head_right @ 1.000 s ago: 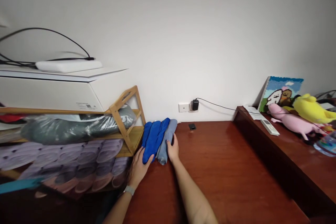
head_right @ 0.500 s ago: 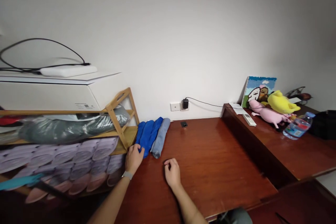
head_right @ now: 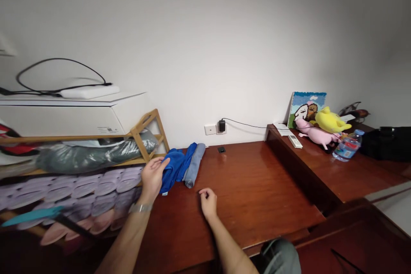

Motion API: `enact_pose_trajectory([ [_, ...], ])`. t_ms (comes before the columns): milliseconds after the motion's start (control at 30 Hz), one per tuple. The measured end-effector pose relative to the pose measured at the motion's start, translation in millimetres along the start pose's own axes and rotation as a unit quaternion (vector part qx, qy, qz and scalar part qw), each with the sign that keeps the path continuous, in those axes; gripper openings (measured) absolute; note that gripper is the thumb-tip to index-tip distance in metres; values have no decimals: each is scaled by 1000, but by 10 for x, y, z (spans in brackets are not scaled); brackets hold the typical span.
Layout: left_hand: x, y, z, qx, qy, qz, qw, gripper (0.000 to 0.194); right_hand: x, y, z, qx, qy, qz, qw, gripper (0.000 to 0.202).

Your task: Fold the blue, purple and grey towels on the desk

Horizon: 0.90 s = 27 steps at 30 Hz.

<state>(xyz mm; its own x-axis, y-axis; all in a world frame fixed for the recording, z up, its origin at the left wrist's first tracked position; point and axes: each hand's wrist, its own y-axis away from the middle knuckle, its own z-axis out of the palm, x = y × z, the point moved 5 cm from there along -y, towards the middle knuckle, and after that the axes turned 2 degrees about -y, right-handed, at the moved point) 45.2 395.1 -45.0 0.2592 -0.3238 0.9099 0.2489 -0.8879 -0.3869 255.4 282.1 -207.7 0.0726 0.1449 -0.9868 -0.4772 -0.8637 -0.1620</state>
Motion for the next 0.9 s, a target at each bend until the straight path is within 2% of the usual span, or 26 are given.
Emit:
enact_pose_trajectory([
  [67,184,387,-100,-34,15,13,999,48,-120,230,-40,-8,-80,20,997,39],
  [200,317,1387,-59,-216,10,40,976,42,-383,799,-36,-112,-248,48,961,61],
  [267,309,1730,-27,-254,0,36,966,46,-508,969,-80,-129,-235,54,962,66],
  [333,307,1885,-31,-254,-2,24,967,49,-633,1026,-160,-132,-184,52,973,63],
  [500,447,1886,-150,-226,43,-5,973,46,-1043,1012,-393,-184,-89,-18,979,57],
  [600,638,1932,-201,-267,60,-4,962,43,-1274,1032,-496,-214,-65,-52,973,56],
  [700,800,1937,-289,-289,63,-4,955,39,-1445,987,-607,-204,-60,-68,975,60],
  [733,820,1886,-353,-275,65,-12,959,38,-1489,937,-671,-187,-68,-66,978,62],
  [800,783,1685,-553,-210,91,-47,972,37,-1559,783,-873,-133,-101,-54,985,65],
  [900,527,1240,-1017,-63,186,-129,972,41,-1625,484,-1393,-16,-169,-31,985,66],
])
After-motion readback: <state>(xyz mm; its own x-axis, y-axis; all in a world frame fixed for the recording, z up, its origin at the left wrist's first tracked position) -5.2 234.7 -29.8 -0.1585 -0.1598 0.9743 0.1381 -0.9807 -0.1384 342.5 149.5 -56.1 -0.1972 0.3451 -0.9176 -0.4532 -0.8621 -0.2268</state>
